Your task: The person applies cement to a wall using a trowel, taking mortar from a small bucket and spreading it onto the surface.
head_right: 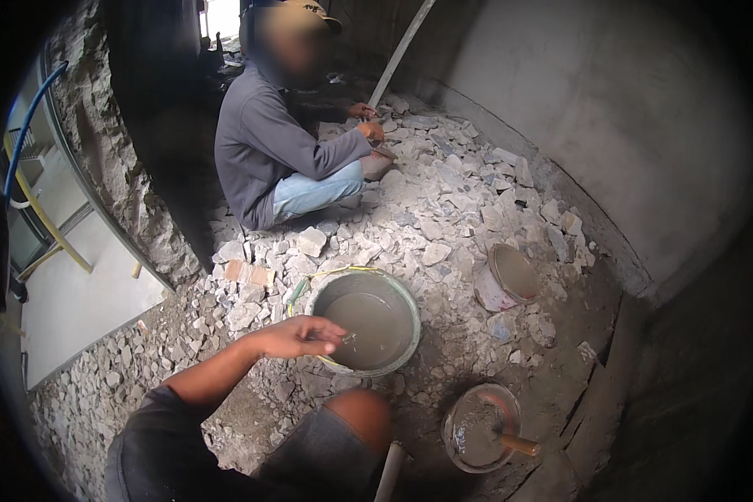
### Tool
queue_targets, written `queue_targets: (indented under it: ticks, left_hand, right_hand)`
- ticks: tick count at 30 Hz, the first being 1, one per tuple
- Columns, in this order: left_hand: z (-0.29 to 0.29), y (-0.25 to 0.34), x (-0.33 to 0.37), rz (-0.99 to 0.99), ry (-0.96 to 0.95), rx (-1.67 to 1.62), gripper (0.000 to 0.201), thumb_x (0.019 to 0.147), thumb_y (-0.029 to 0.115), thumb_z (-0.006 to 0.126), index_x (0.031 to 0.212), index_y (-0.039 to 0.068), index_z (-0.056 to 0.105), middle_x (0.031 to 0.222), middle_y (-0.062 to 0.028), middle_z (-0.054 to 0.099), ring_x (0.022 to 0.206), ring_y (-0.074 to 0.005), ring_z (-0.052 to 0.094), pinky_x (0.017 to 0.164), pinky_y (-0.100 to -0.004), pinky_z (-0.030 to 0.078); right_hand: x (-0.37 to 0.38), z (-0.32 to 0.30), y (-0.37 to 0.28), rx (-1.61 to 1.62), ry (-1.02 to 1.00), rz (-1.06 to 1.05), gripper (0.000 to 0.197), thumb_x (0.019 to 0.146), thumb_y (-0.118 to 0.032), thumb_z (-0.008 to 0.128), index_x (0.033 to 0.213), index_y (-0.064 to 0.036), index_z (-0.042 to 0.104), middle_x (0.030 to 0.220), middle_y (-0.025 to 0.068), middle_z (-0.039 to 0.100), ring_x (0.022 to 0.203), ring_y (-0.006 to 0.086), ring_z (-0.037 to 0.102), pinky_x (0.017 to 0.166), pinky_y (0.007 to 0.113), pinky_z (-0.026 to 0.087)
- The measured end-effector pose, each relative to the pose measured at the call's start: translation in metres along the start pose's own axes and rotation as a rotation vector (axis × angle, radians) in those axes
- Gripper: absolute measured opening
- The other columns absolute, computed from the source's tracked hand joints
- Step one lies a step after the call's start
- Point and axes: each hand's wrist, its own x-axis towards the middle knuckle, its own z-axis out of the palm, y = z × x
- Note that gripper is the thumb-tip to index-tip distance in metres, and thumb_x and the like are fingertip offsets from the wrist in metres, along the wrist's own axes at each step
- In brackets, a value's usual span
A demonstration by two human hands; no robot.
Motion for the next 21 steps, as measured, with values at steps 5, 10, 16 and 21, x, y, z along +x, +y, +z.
queue_targets:
  ticks: [5, 10, 16, 21]
  left_hand:
    - [0.043, -0.159, -0.173, -0.728, 0.332, 0.297, 0.090, 0.097, 0.071, 0.054, 0.140, -0.009, 0.056, 0.132, -0.0310, 0.064, 0.125, -0.0416, 0.062, 0.109, -0.0461, 0.048]
    - [0.186, -0.186, -0.233, -1.228, 0.111, -0.104, 0.083, 0.097, 0.073, 0.048, 0.143, 0.004, 0.058, 0.122, -0.0198, 0.070, 0.116, -0.0356, 0.067, 0.099, -0.0470, 0.052]
    - [0.199, -0.118, -0.167, -0.929, -0.065, -0.086, 0.072, 0.100, 0.064, 0.047, 0.145, 0.009, 0.057, 0.129, -0.0149, 0.066, 0.119, -0.0307, 0.063, 0.098, -0.0465, 0.052]
    - [0.201, -0.077, -0.139, -0.870, -0.172, -0.058, 0.063, 0.102, 0.056, 0.047, 0.147, 0.013, 0.055, 0.135, -0.0107, 0.063, 0.122, -0.0266, 0.060, 0.098, -0.0461, 0.052]
  right_hand:
    - [0.008, 0.040, 0.046, -0.070, -0.132, -0.010, 0.050, 0.100, -0.027, 0.070, 0.142, -0.0023, 0.057, 0.117, 0.0179, 0.074, 0.107, 0.0328, 0.071, 0.096, 0.046, 0.055]
    - [0.013, 0.044, 0.062, -0.073, -0.157, -0.039, 0.048, 0.100, -0.027, 0.068, 0.140, -0.0033, 0.058, 0.116, 0.0181, 0.074, 0.107, 0.0332, 0.070, 0.095, 0.046, 0.055]
    - [0.031, 0.043, 0.062, -0.040, -0.128, -0.117, 0.045, 0.101, -0.028, 0.067, 0.139, -0.0046, 0.059, 0.115, 0.0184, 0.074, 0.106, 0.0336, 0.070, 0.093, 0.045, 0.055]
    - [0.020, 0.043, 0.074, -0.014, -0.105, -0.147, 0.043, 0.101, -0.029, 0.066, 0.137, -0.0057, 0.060, 0.114, 0.0187, 0.074, 0.105, 0.0340, 0.070, 0.091, 0.044, 0.056]
